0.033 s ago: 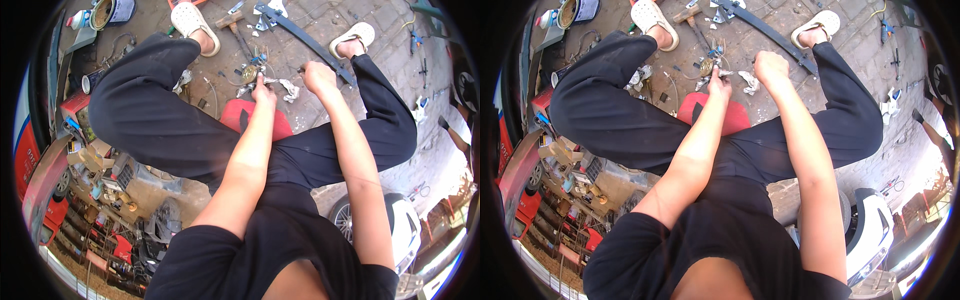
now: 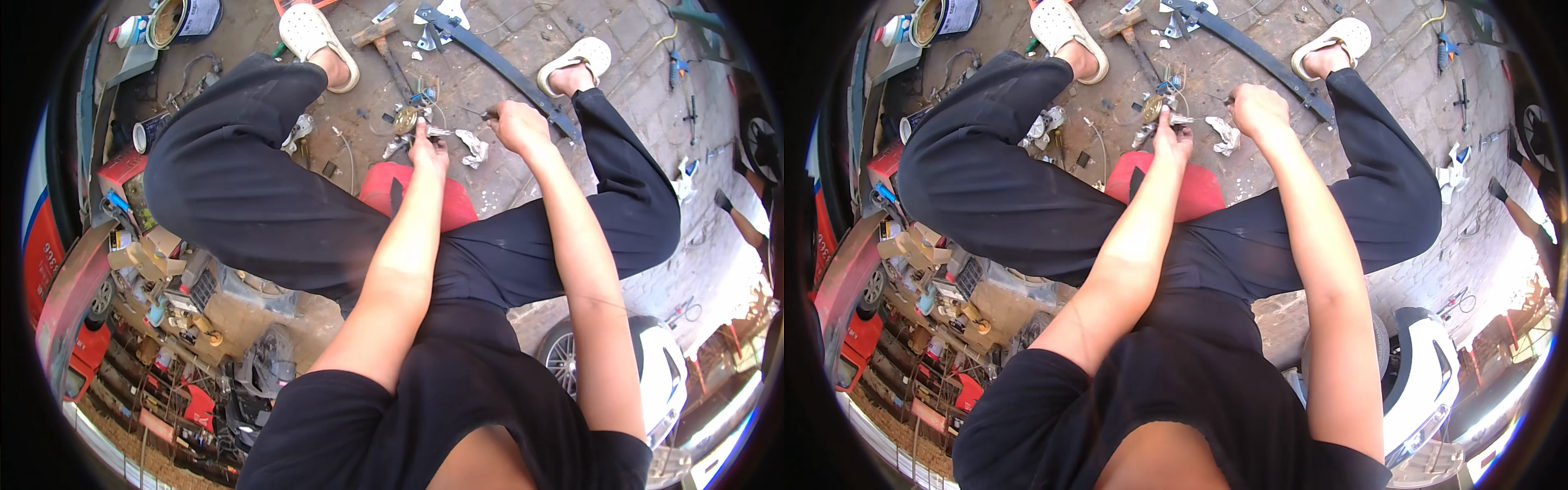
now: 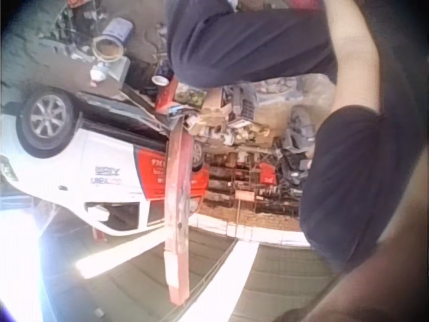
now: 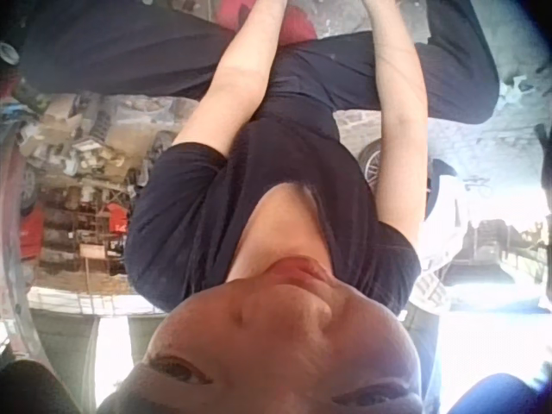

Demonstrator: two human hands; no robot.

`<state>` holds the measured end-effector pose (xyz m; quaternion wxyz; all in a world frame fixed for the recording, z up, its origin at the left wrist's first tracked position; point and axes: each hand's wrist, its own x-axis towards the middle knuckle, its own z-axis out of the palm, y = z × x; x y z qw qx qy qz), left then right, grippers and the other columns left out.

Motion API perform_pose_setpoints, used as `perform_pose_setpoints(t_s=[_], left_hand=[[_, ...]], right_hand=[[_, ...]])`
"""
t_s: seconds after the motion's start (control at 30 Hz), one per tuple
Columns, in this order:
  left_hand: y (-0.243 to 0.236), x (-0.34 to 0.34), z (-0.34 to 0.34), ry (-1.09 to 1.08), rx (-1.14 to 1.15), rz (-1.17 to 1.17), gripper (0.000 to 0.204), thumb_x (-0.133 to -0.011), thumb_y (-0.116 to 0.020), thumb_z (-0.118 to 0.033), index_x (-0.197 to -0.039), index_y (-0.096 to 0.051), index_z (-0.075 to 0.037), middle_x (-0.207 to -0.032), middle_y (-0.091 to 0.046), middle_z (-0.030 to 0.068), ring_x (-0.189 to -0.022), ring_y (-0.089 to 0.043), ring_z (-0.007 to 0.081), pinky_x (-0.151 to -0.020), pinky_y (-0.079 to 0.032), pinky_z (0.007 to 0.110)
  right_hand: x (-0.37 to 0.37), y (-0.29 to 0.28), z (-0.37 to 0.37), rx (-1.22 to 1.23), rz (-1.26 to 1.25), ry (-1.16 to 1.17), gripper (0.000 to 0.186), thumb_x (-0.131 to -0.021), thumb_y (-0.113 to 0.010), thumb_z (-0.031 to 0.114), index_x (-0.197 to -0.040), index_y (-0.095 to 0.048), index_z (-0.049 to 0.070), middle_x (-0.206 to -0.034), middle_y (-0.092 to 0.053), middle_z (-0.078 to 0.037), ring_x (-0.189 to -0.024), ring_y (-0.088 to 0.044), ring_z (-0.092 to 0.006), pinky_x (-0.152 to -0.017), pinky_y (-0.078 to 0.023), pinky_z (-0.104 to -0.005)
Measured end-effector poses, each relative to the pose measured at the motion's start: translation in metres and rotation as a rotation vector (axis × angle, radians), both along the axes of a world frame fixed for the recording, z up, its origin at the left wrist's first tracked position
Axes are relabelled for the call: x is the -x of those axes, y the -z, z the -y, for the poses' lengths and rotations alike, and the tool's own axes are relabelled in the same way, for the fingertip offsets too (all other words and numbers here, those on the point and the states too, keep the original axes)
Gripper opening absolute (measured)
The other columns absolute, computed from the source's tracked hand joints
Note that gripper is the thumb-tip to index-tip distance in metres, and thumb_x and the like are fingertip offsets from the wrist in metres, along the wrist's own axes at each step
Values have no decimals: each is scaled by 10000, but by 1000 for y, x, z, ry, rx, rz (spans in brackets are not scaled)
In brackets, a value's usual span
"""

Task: The person sits on a low stool in a cluttered workshop and works on a mechanical assembly, likely a carburetor. They use a screwdriver to manipulate internal components and a brush to clean the part, handling various small tools and parts scattered on the ground.

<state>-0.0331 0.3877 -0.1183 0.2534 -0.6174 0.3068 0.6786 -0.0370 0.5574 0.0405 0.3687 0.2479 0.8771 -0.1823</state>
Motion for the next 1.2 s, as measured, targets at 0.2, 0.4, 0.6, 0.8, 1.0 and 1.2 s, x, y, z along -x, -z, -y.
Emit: perform_pose_setpoints(t_s=[0.2,0.4,0.6,0.8,1.0,1.2], left_hand=[[-25,42,19,124,-247,157,237,-843,-596,-334,-782,-495,-129,-633,-461,-2,-536,-412,136,-467,-304,274],[-34,60,6,225,-188,276,255,-842,-627,-342,-794,-487,-135,-619,-426,-5,-534,-404,138,-467,-322,280],[-19,59,10,249,-235,169,271,-830,-662,-342,-824,-486,-136,-631,-427,26,-557,-393,151,-484,-312,285],[-22,59,9,294,-214,148,306,-831,-630,-445,-890,-519,-167,-698,-434,-14,-577,-396,123,-439,-286,264],[-14,60,4,227,-135,220,325,-879,-551,-459,-945,-480,-149,-784,-449,15,-595,-395,137,-439,-297,269],[-2,54,2,200,-60,218,238,-903,-543,-349,-917,-486,-118,-750,-458,-1,-573,-411,131,-437,-305,286]], right_hand=[[-9,14,26,196,-155,269,310,-831,-584,330,-1096,-653,185,-1034,-646,-125,-1011,-598,-292,-866,-467,-389],[3,7,39,114,27,348,310,-836,-576,331,-1104,-649,193,-1071,-637,-117,-1036,-587,-288,-880,-461,-396],[-4,20,28,198,-2,368,296,-827,-581,325,-1061,-672,168,-1039,-642,-140,-1038,-583,-311,-893,-448,-396],[8,31,9,432,68,555,303,-818,-615,287,-1042,-679,94,-718,-646,-80,-548,-577,-173,-510,-460,-309],[46,28,-8,404,240,401,303,-804,-640,309,-988,-683,72,-765,-647,-99,-564,-575,-213,-510,-451,-337],[40,16,49,25,91,225,277,-815,-610,288,-917,-681,40,-999,-635,-209,-977,-606,-353,-840,-482,-429]])
